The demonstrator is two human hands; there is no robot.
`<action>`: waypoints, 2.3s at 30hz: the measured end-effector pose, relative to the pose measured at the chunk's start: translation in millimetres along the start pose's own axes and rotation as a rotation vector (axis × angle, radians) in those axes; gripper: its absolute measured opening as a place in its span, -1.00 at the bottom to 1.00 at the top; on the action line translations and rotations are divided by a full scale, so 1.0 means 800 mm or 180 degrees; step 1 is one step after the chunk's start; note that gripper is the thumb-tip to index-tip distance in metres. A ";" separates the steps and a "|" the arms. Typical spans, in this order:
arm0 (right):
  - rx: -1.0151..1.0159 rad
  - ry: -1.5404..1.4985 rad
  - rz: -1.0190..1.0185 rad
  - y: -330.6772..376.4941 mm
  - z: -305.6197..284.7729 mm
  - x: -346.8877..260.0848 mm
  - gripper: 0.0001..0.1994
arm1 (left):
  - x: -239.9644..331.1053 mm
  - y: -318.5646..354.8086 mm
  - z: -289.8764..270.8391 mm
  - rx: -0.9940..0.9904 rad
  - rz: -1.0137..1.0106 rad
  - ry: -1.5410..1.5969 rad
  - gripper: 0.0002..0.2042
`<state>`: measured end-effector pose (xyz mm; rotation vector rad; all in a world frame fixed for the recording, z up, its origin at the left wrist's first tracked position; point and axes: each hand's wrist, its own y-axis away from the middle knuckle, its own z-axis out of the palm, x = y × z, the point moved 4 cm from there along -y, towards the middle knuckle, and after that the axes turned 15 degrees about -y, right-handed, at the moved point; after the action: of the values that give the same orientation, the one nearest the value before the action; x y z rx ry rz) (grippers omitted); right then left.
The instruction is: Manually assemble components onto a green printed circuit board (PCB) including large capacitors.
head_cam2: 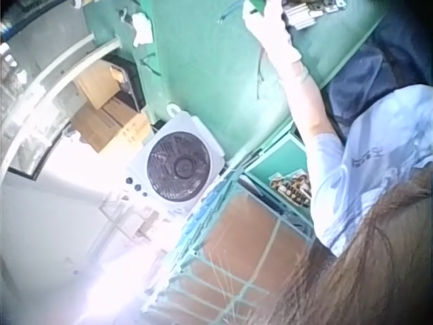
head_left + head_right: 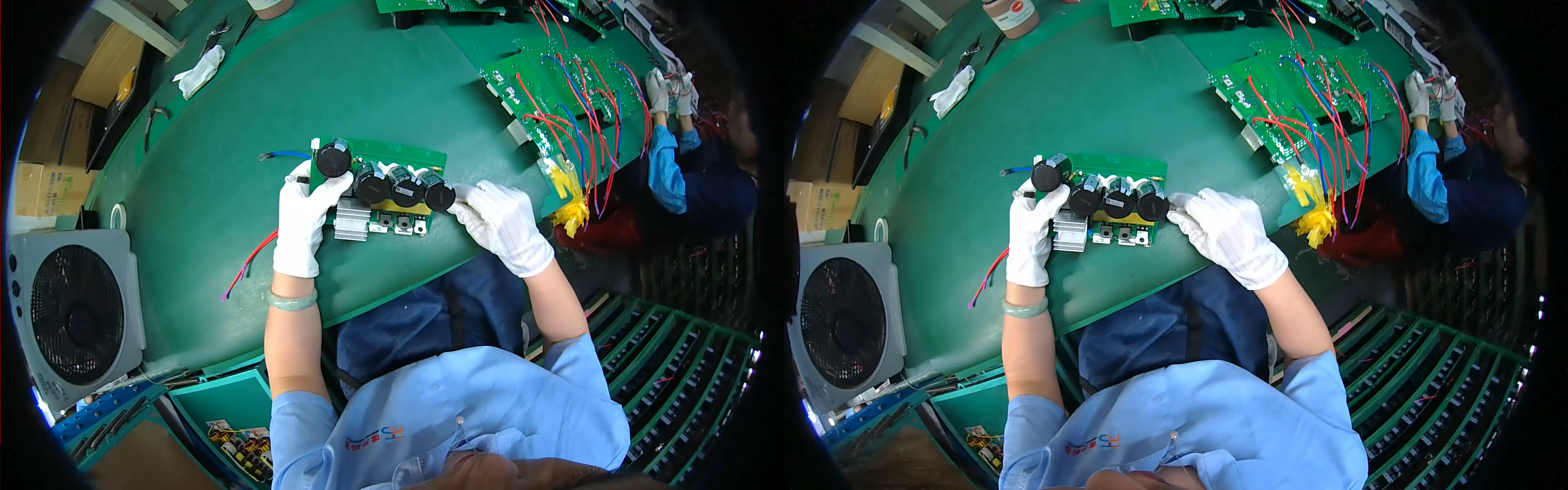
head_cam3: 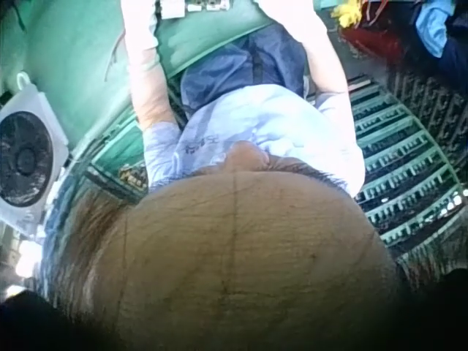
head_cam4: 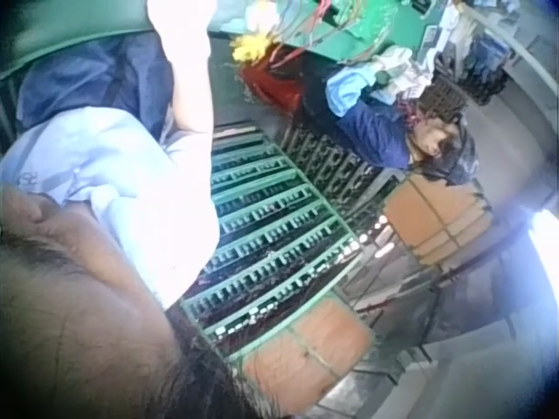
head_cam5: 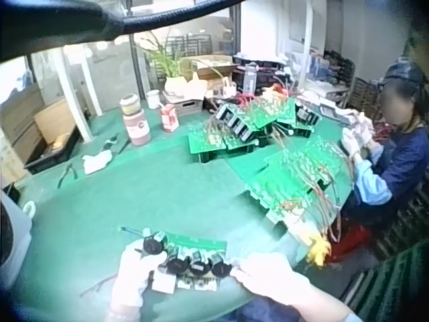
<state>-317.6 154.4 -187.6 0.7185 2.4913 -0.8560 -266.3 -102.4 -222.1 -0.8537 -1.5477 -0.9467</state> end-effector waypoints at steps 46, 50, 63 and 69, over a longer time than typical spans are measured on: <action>-0.0181 -0.0546 -0.0371 0.008 -0.005 -0.106 -0.76 | -0.001 0.006 0.004 0.0111 -0.0033 0.0118 -0.78; -0.0219 -0.0297 -0.0043 0.028 -0.031 -0.093 -0.77 | 0.001 0.004 0.001 0.0258 0.0006 0.0219 -0.76; -0.0134 0.2115 0.2839 0.115 -0.135 0.086 -0.57 | -0.008 0.003 -0.001 0.0277 -0.0062 0.0112 -0.64; -0.0200 0.1951 0.2979 0.126 -0.138 0.103 -0.49 | -0.004 0.005 -0.003 0.0212 -0.0076 0.0088 -0.65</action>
<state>-345.7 322.6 -195.3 2.1156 2.1554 -0.2060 -261.7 -102.9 -224.9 -0.7736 -1.5602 -0.9155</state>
